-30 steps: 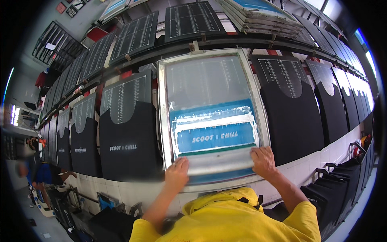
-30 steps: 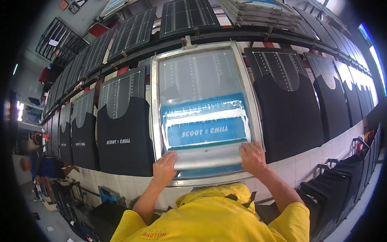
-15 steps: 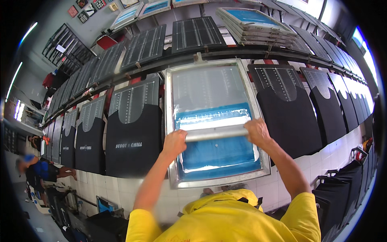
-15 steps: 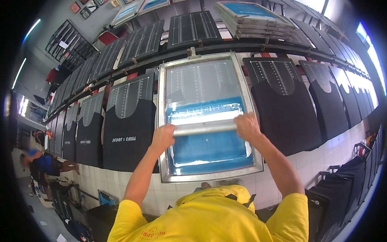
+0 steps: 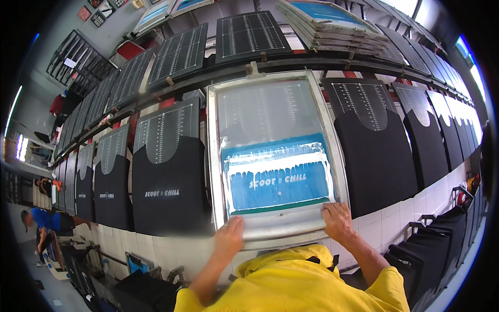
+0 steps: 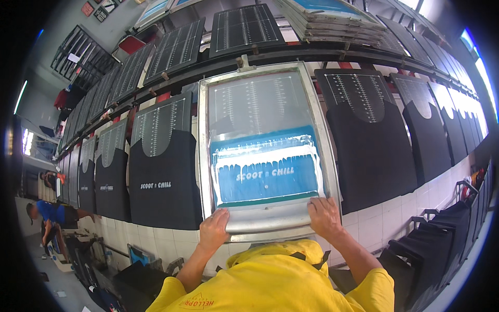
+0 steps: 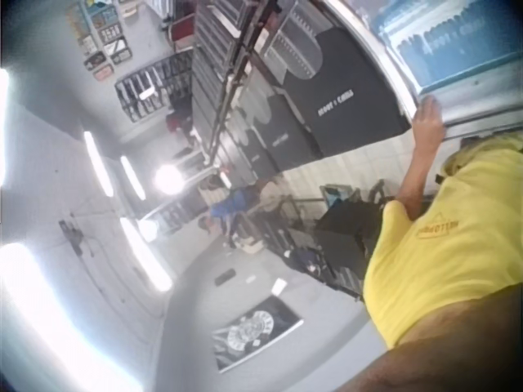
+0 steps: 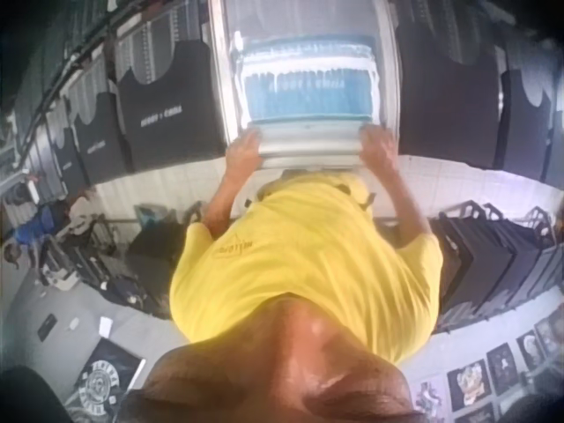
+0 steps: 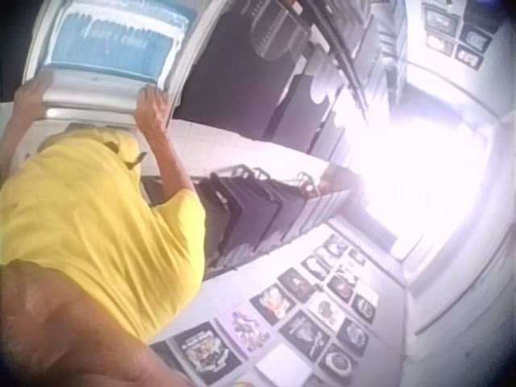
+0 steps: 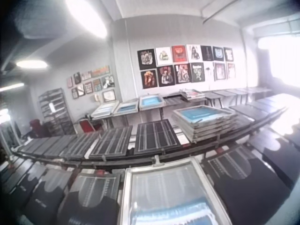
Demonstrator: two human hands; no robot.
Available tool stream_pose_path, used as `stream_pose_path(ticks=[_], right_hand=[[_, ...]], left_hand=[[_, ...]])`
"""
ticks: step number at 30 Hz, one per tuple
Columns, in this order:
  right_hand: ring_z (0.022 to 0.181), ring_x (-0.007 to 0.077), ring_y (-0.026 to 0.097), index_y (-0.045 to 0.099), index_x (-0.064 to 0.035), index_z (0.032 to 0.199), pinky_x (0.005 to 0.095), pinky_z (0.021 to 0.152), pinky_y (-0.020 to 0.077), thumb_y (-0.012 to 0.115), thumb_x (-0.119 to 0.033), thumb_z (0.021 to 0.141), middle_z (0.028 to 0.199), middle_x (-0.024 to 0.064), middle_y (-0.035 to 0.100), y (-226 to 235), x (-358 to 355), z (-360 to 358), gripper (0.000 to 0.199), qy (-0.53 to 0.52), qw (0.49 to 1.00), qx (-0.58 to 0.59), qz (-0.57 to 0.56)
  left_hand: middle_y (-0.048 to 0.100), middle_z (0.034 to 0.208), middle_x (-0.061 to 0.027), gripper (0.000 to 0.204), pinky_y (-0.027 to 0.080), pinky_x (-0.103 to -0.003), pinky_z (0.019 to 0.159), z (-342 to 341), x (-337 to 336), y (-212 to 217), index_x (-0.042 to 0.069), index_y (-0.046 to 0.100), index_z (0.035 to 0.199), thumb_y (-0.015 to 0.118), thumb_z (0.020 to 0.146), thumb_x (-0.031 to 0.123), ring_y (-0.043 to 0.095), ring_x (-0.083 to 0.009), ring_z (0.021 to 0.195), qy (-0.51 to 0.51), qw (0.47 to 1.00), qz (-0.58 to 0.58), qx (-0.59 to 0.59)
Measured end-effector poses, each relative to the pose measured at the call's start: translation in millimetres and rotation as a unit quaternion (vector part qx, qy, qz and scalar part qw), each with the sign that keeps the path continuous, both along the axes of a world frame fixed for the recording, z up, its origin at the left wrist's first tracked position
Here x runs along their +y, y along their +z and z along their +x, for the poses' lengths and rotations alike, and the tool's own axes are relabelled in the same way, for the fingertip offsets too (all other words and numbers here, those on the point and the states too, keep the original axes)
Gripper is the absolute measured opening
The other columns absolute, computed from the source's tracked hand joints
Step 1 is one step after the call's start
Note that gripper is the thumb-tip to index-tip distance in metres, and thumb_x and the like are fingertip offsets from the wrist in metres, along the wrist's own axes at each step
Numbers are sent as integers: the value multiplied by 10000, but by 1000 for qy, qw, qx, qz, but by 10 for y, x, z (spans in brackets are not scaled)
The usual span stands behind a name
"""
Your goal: The person performs screen printing on garments by applying ink with a squeegee through a framed mesh screen onto black t-shirts secured on a printing table.
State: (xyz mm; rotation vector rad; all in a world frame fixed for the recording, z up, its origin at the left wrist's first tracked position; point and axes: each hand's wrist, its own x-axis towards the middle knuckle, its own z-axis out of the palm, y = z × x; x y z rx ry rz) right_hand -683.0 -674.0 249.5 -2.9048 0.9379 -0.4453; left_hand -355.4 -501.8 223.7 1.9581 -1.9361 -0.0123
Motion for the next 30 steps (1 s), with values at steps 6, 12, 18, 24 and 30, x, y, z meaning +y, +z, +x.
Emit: stream_pose_path(ticks=[6, 12, 18, 24, 30], right_hand=[[861, 279, 633, 644, -31, 833, 402, 791, 457, 704, -52, 618, 919, 123, 672, 9, -781, 381, 224, -4, 998, 45, 48], [838, 276, 660, 667, -54, 792, 403, 788, 457, 754, -81, 660, 823, 107, 685, 210, -1300, 684, 161, -3, 994, 88, 63], [923, 270, 660, 688, -64, 881, 425, 807, 466, 805, -251, 681, 914, 108, 694, 291, -1384, 823, 298, 31, 993, 114, 21], [981, 260, 635, 655, -82, 1027, 407, 826, 479, 778, -224, 730, 1029, 88, 666, 189, -902, 1501, 351, 75, 992, 96, 36], [940, 242, 620, 646, -102, 1003, 390, 807, 477, 760, -146, 741, 961, 67, 642, 101, -712, 1368, 289, 61, 997, 49, -26]], left_hand=[[697, 1114, -122, 394, 596, -384, 759, 458, -741, -32, 35, 673, 1052, 637, 665, -28, 713, -292, 944, -10, 999, 49, 19], [714, 928, -113, 274, 576, -432, 703, 736, -1316, 132, 44, 685, 898, 637, 639, -29, 697, -322, 815, -20, 998, 49, 40], [689, 827, -138, 161, 564, -456, 714, 791, -1506, 272, 28, 656, 781, 638, 629, -18, 690, -357, 797, -7, 993, 117, -1], [688, 954, -163, 221, 557, -459, 772, 814, -1389, 370, 31, 667, 900, 696, 682, 54, 681, -368, 890, -15, 988, 153, -34], [644, 1207, -176, 484, 512, -445, 934, 134, -829, 928, 45, 612, 1230, 738, 794, 212, 627, -366, 1097, 20, 987, -155, -47]])
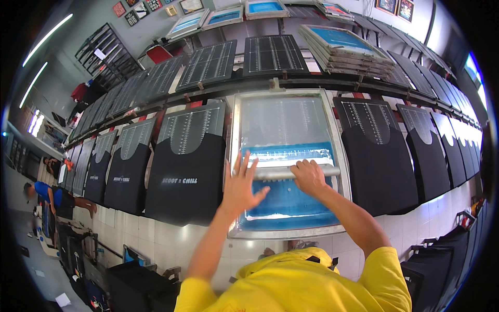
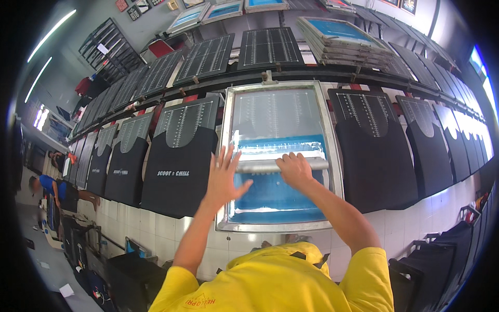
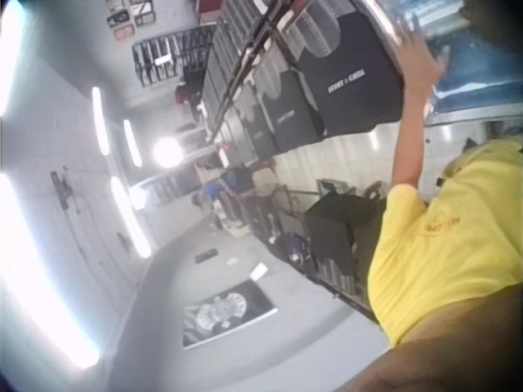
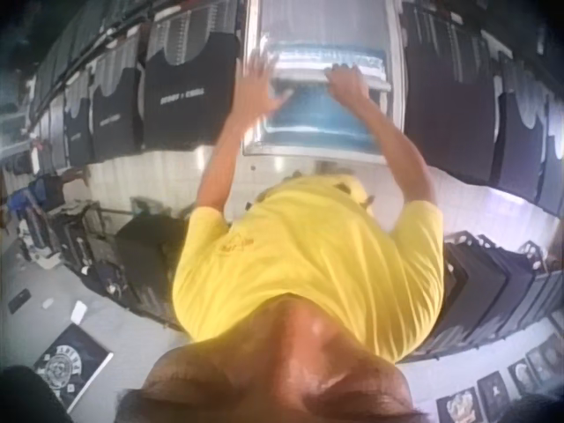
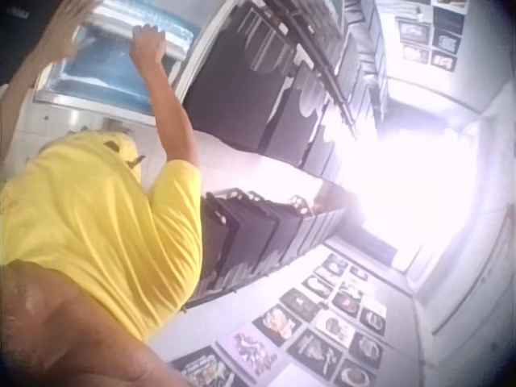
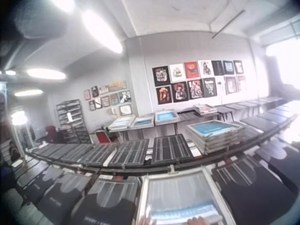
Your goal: The person performs screen printing on garments by applying ink with a squeegee through a framed mesh screen onto black t-shirts secured on a printing table.
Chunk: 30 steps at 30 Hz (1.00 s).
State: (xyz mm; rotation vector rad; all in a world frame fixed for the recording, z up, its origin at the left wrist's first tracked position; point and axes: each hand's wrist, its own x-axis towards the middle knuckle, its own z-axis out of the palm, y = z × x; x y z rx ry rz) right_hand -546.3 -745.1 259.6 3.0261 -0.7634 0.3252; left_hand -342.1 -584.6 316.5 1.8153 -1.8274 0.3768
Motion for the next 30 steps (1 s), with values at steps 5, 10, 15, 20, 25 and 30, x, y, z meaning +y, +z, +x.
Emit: stream_pose_path(ticks=[5, 10, 15, 20, 25, 30], right_hand=[[918, 233, 607, 652, -114, 995, 391, 804, 469, 785, -155, 695, 922, 51, 620, 19, 284, -235, 330, 31, 999, -40, -17], [879, 265, 611, 644, -97, 957, 409, 789, 466, 798, -118, 666, 910, 65, 628, 96, 248, -324, 330, 35, 994, -98, 35], [858, 296, 631, 650, -97, 974, 424, 781, 476, 807, -115, 668, 880, 80, 650, 379, -67, -200, 344, 14, 991, -114, 64], [829, 316, 621, 644, -86, 926, 441, 752, 451, 796, -100, 669, 832, 94, 638, 404, -228, -108, 299, 19, 989, -132, 69], [844, 308, 626, 650, -95, 926, 441, 764, 454, 787, -112, 677, 846, 84, 647, 269, -331, -82, 284, 20, 991, -107, 72], [875, 281, 636, 664, -129, 962, 423, 792, 474, 790, -163, 704, 878, 59, 662, 99, -422, -19, 289, 15, 996, -77, 48]], left_hand=[[669, 953, -77, 275, 491, -317, 739, -883, 1167, -630, 46, 643, 1071, 561, 986, 295, 619, -197, 864, -78, 799, 288, 522], [563, 767, 11, 514, 416, -247, 635, -1396, 1318, -1417, 34, 652, 1059, 389, 1062, 476, 450, -94, 658, -51, 525, 439, 727], [503, 691, 20, 593, 366, -239, 605, -1403, 1213, -1430, 40, 634, 1023, 325, 1064, 544, 413, -90, 614, -101, 497, 455, 732], [472, 668, 12, 579, 355, -252, 598, -1543, 1249, -1781, 60, 565, 838, 323, 1067, 533, 406, -97, 610, -106, 533, 374, 752], [451, 659, 4, 548, 359, -275, 612, -1546, 1258, -1817, 71, 498, 752, 341, 1080, 481, 397, -112, 615, -132, 600, 346, 709], [439, 655, 5, 543, 361, -284, 625, -1536, 1259, -1694, 61, 494, 746, 343, 1085, 457, 391, -119, 625, -113, 604, 356, 705]])
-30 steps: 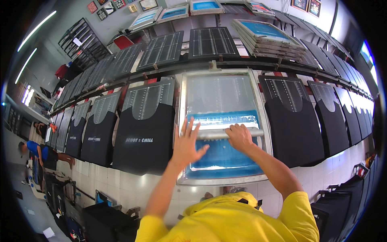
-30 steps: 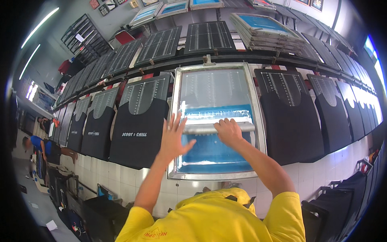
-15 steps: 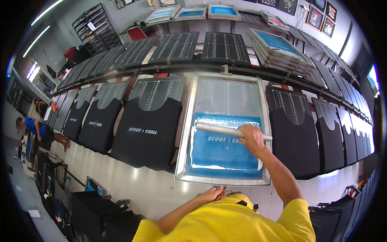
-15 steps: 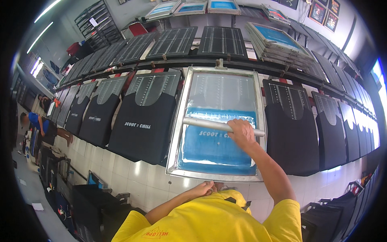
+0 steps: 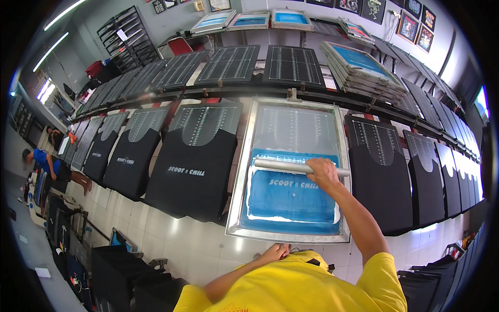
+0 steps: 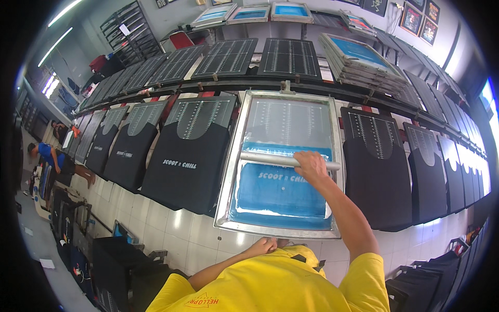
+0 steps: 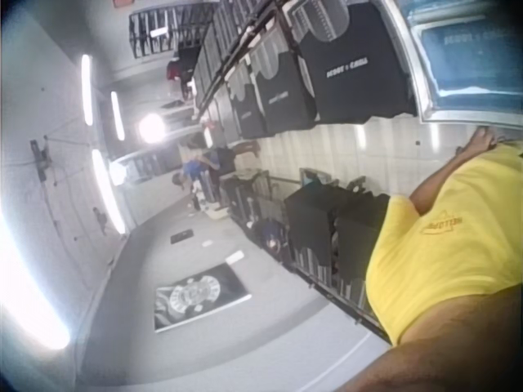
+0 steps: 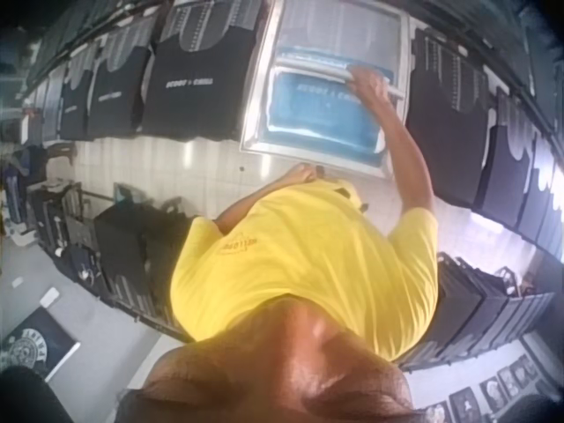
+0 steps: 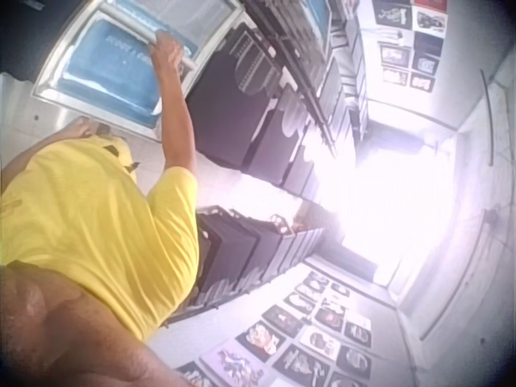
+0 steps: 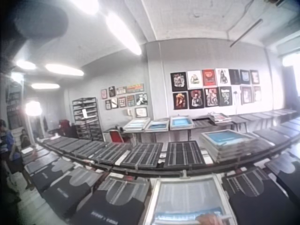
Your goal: The person performs screen printing on garments by applying ink with a squeegee through a framed mesh screen onto black t-shirts secured on a printing table.
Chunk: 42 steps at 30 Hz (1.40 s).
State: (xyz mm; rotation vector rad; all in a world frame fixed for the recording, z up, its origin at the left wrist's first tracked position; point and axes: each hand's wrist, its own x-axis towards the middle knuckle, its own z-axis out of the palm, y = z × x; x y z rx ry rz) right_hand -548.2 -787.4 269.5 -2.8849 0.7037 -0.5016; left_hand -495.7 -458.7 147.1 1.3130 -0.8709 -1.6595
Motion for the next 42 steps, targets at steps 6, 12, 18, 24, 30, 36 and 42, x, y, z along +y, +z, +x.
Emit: stream_pose_path(ticks=[6, 12, 18, 24, 30, 36, 42], right_hand=[[901, 288, 635, 668, -125, 938, 442, 823, 473, 783, -138, 694, 901, 61, 677, -141, -106, 112, 271, -18, 1000, 19, -2], [888, 275, 641, 658, -141, 917, 434, 802, 492, 813, -158, 662, 880, 54, 660, -159, 210, -33, 299, 8, 998, 56, 16], [820, 229, 608, 628, -128, 891, 385, 685, 455, 722, -146, 699, 841, 32, 611, -180, 1126, -479, 214, 20, 998, 25, -56], [810, 207, 575, 604, -117, 880, 363, 670, 423, 638, -103, 717, 841, 21, 581, -110, 1480, -641, 168, 0, 997, 25, -75], [896, 209, 576, 622, -95, 1020, 356, 704, 426, 642, -150, 740, 955, 38, 587, -200, 1851, -917, 286, 1, 996, 47, -73], [1088, 279, 553, 628, -96, 1190, 408, 847, 445, 805, -326, 710, 1197, 99, 600, -349, 2048, -1081, 561, 11, 994, 112, 11], [1086, 310, 562, 623, -68, 1211, 441, 896, 451, 797, -290, 762, 1180, 129, 612, -172, 2022, -1076, 530, -5, 995, 32, 90]], left_hand=[[449, 658, 1, 542, 359, -288, 628, -19, 9, -57, 59, 500, 743, 342, 1087, 446, 392, -123, 633, 1, 1000, -1, -6], [460, 653, -1, 546, 364, -292, 630, 19, 0, -92, 59, 497, 727, 350, 1086, 444, 401, -125, 631, -3, 1000, -24, 10], [458, 654, 6, 556, 378, -292, 655, 12, 12, -131, 62, 505, 725, 378, 1072, 478, 404, -130, 646, 6, 1000, 10, 3], [471, 650, 13, 594, 368, -288, 624, 18, 19, -157, 57, 518, 722, 394, 1053, 534, 409, -125, 631, 7, 999, 35, -2], [465, 667, 22, 490, 338, -244, 579, 113, -47, 29, 88, 503, 752, 401, 1070, 447, 374, -87, 570, -52, 993, 102, 41], [550, 791, -13, 404, 426, -236, 667, 110, -36, 280, 27, 622, 931, 542, 1028, 411, 507, -90, 728, -4, 986, 156, 60], [617, 815, -30, 338, 420, -258, 629, 121, 18, 376, 19, 644, 989, 516, 1050, 326, 526, -116, 675, 2, 997, 78, -7]])
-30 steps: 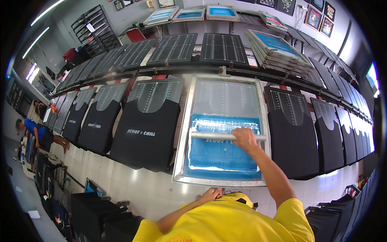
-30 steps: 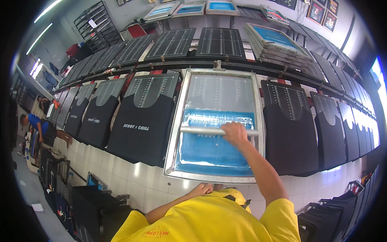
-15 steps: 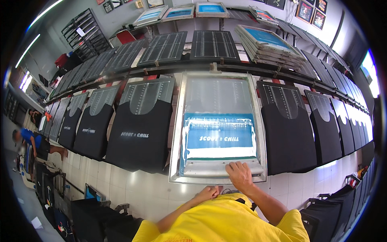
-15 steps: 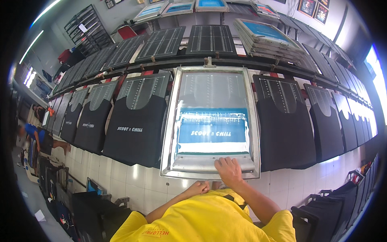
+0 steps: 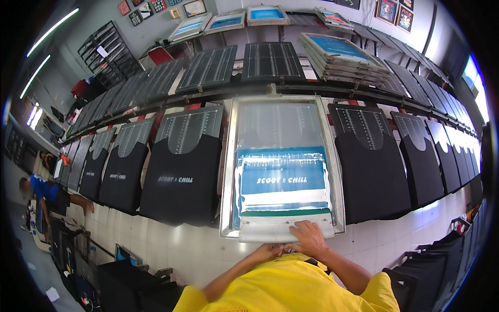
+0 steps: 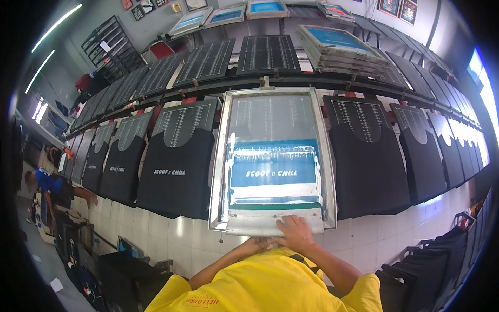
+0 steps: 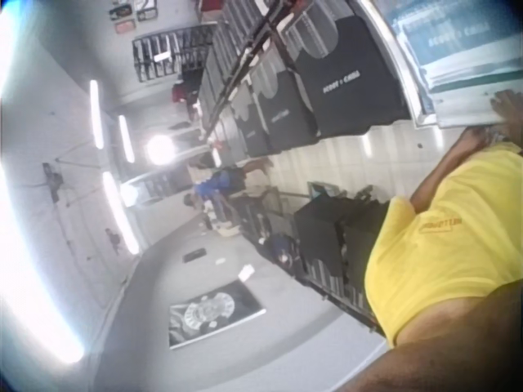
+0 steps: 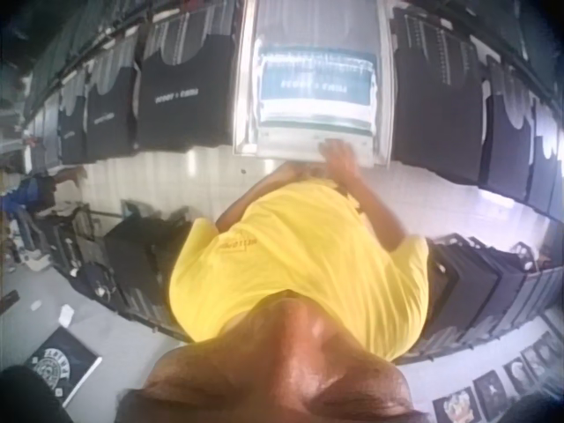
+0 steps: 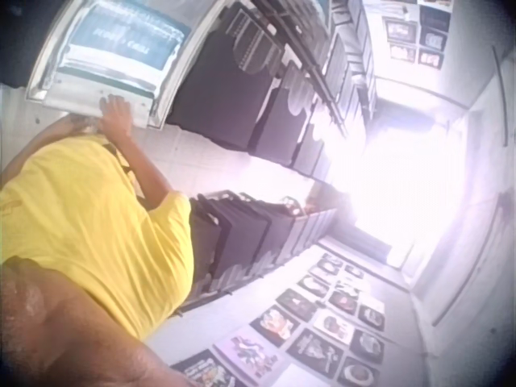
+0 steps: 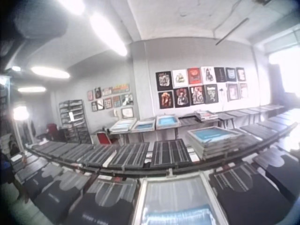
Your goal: The person performs screen printing on garments by applying ink with a squeegee through a framed mesh screen onto black t-shirts secured on a printing table.
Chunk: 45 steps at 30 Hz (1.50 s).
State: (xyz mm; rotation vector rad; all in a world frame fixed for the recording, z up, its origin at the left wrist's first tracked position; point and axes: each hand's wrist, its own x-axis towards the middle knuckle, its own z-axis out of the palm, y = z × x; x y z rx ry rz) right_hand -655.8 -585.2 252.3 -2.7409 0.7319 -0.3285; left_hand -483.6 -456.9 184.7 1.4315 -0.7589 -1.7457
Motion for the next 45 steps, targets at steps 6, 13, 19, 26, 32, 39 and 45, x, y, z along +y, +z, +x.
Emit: stream_pose_path(ticks=[6, 13, 19, 26, 32, 39, 45], right_hand=[[1176, 356, 571, 623, -25, 1226, 447, 991, 457, 659, -154, 898, 1229, 184, 631, -56, -627, -584, 354, -274, 951, -144, 7], [978, 326, 650, 625, 14, 1206, 397, 879, 507, 554, -29, 931, 1065, 193, 683, -969, -1035, -1052, 288, -420, 863, -222, 171], [871, 196, 666, 679, 33, 1120, 306, 787, 509, 552, -10, 936, 960, 151, 713, -1124, -1121, -984, 228, -450, 814, -303, 208], [820, 186, 665, 685, 35, 1077, 306, 751, 511, 554, -3, 924, 890, 140, 709, -1108, -1084, -995, 205, -445, 817, -317, 186], [878, 241, 665, 673, 35, 1082, 333, 813, 513, 576, -73, 940, 955, 148, 700, -932, -1090, -1006, 203, -443, 846, -239, 175], [1276, 322, 518, 565, -49, 1343, 456, 1053, 434, 770, -240, 816, 1348, 167, 558, 338, -576, -855, 597, -164, 983, 48, 64], [1327, 302, 475, 509, -91, 1399, 445, 1137, 367, 808, -239, 756, 1398, 153, 520, 225, -506, -845, 724, 0, 982, 190, 3]], left_hand=[[699, 1107, -83, 370, 523, -298, 745, 657, 135, 719, 26, 646, 1170, 531, 1030, 348, 650, -131, 953, -164, 982, 33, -85], [722, 921, -153, 273, 534, -370, 713, 1555, 93, 125, -10, 650, 1069, 489, 1027, 206, 693, -313, 799, 247, 717, -219, -614], [609, 759, -221, 212, 466, -424, 681, 1703, 146, -116, -22, 645, 928, 556, 959, 168, 603, -360, 705, 187, 833, -61, -518], [518, 611, -166, 207, 410, -386, 570, 1756, 153, -261, -41, 617, 820, 589, 937, 127, 468, -246, 536, 211, 830, -85, -509], [635, 765, -238, 235, 469, -453, 663, 1681, 123, -145, -27, 670, 825, 579, 906, 173, 627, -386, 709, 228, 822, -88, -515], [681, 1214, -166, 379, 489, -401, 993, 1219, 200, 646, -7, 691, 1163, 702, 874, 237, 627, -331, 1164, 88, 770, -168, -609], [483, 1462, -172, 603, 351, -477, 1136, 1038, 217, 802, 39, 540, 1376, 697, 802, 137, 473, -320, 1341, -203, 710, -271, -617]])
